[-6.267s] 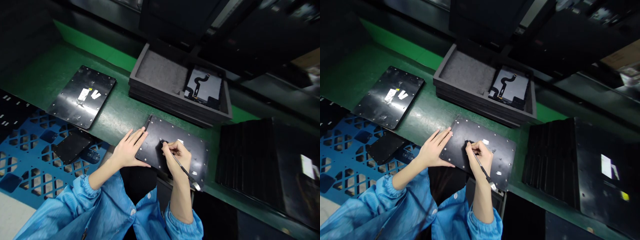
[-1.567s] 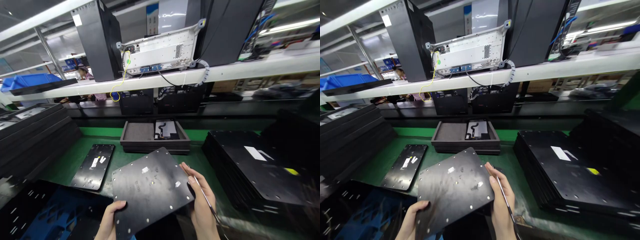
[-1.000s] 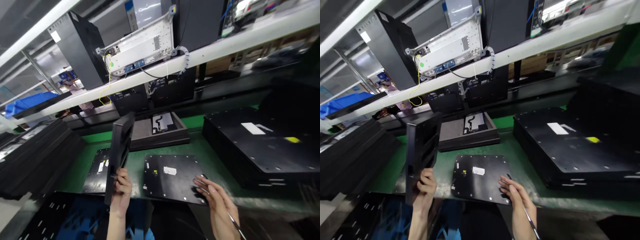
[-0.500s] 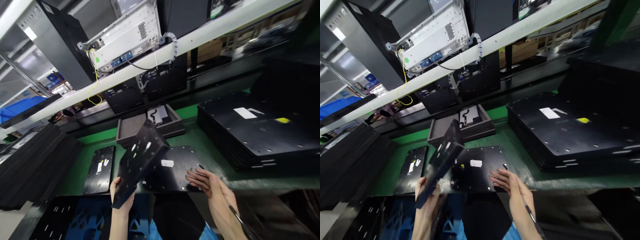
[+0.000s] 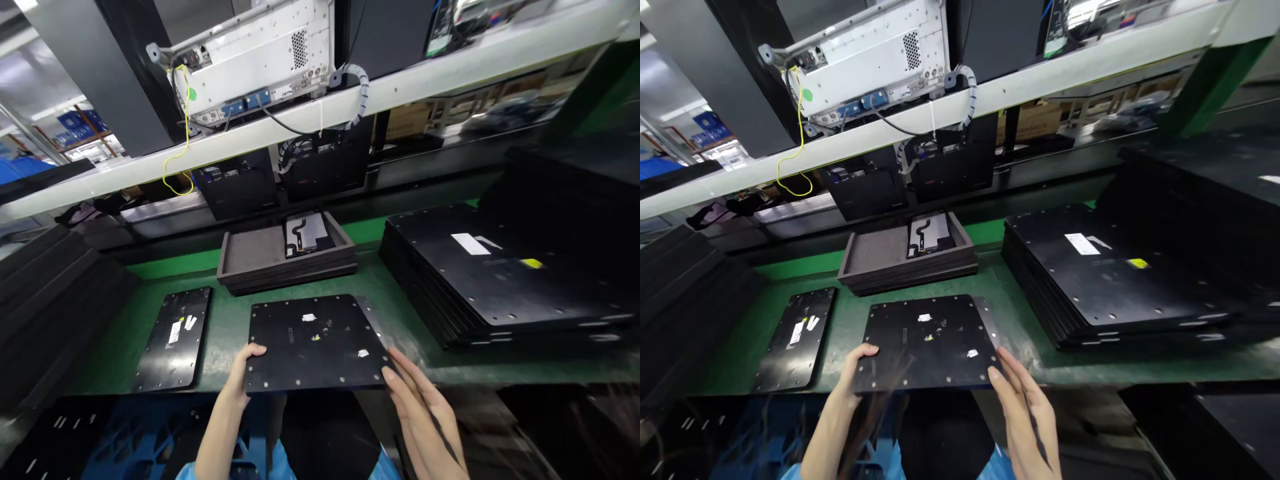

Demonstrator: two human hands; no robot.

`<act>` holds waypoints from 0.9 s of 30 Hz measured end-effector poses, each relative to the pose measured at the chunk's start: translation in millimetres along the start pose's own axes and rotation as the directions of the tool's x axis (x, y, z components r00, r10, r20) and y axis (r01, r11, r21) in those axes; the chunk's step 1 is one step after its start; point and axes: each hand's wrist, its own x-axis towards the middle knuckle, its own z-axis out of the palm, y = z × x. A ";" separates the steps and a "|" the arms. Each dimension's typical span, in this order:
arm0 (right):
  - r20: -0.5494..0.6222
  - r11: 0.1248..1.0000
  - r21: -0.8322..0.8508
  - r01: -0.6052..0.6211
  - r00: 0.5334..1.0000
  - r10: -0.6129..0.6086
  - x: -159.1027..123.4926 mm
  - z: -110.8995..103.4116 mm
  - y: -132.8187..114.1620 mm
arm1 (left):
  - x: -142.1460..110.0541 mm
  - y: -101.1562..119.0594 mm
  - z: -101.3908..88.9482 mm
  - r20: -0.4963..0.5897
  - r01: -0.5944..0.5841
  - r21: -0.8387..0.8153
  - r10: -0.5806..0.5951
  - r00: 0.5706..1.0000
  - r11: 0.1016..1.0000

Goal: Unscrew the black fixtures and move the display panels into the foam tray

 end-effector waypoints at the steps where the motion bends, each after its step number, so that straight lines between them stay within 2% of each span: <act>1: 0.000 1.000 -0.022 0.010 1.000 -0.010 -5.9 1.2 -0.9 | 0.5 6.4 1.8 0.017 -0.075 0.066 0.074 0.997 0.995; 4: -0.055 0.997 -0.078 0.011 0.998 -0.016 -11.7 2.3 5.1 | 1.8 17.4 9.8 0.073 -0.310 0.293 0.302 0.950 0.905; 7: -0.094 0.987 -0.155 0.037 0.994 -0.052 -4.8 -1.0 15.8 | 5.9 14.5 21.2 0.126 -0.501 0.477 0.508 0.852 0.722; 9: -0.084 0.958 -0.256 0.132 0.984 -0.158 -0.3 -4.3 16.4 | 8.9 7.8 28.5 0.230 -0.583 0.539 0.560 0.796 0.607; 11: -0.091 0.903 -0.353 0.243 0.952 -0.292 3.2 -8.1 10.4 | 10.4 0.4 32.3 0.301 -0.614 0.571 0.556 0.775 0.545; 13: -0.118 0.857 -0.427 0.290 0.921 -0.371 9.2 -13.5 4.0 | 10.6 -6.6 29.9 0.296 -0.605 0.601 0.558 0.775 0.522; 14: -0.116 0.849 -0.444 0.286 0.921 -0.371 14.3 -16.9 3.4 | 10.7 -10.0 26.5 0.271 -0.586 0.613 0.556 0.786 0.530; 17: 0.000 0.886 -0.408 0.221 0.970 -0.242 38.6 -27.4 18.4 | 13.3 -20.0 14.1 0.178 -0.502 0.628 0.519 0.836 0.594; 19: 0.115 0.915 -0.346 0.208 0.977 -0.179 57.4 -31.2 36.6 | 17.0 -26.4 10.4 0.138 -0.472 0.623 0.506 0.851 0.624; 22: 0.176 0.900 -0.356 0.250 0.964 -0.199 76.9 -29.6 56.0 | 21.9 -34.2 15.6 0.128 -0.463 0.602 0.493 0.861 0.651; 27: 0.178 0.878 -0.387 0.281 0.957 -0.227 79.6 -24.3 56.1 | 24.5 -37.6 23.7 0.136 -0.459 0.588 0.478 0.868 0.666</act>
